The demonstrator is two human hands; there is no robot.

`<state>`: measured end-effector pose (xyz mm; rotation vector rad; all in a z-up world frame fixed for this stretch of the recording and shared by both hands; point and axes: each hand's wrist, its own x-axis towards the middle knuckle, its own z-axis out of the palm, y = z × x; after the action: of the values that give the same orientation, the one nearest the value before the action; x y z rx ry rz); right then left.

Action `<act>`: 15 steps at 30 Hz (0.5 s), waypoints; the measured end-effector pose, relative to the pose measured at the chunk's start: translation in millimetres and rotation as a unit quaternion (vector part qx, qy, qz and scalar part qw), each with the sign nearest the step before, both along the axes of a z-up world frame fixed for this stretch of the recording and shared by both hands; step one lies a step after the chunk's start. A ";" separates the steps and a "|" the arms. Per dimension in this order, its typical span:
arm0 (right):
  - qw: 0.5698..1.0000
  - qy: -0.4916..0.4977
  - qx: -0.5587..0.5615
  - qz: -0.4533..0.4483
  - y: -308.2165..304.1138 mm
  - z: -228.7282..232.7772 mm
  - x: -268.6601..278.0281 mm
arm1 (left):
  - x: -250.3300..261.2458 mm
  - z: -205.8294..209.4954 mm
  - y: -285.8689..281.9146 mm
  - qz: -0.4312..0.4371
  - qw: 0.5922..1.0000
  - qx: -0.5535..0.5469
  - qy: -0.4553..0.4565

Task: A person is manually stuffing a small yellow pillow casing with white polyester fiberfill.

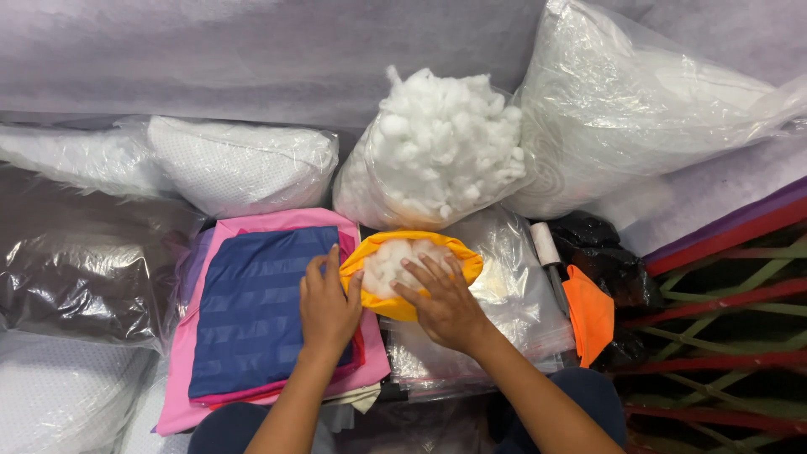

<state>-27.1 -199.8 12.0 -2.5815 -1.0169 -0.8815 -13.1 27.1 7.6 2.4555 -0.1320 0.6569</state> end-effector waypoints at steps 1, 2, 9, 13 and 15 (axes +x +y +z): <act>1.000 0.000 -0.001 0.001 5.9 -4.8 -0.3 | 6.1 -14.0 4.3 0.001 1.000 -0.001 0.000; 1.000 0.020 -0.005 0.021 11.9 -9.7 -0.7 | 12.1 -28.1 8.7 0.007 0.984 -0.099 0.150; 0.995 0.047 -0.077 0.040 19.4 -61.8 13.9 | 15.6 -25.7 3.6 0.027 0.824 -0.493 0.279; 0.996 0.057 -0.050 0.049 22.6 -36.9 7.0 | 14.9 -26.0 4.2 0.018 0.784 -0.549 0.289; 0.995 0.078 -0.045 0.052 20.7 -28.4 4.0 | 15.2 -30.2 4.1 0.013 0.745 -0.596 0.300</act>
<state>-23.1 -179.1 -16.4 -2.5948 -1.1566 -0.6123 2.2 31.2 -22.6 1.2679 0.4543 -0.1276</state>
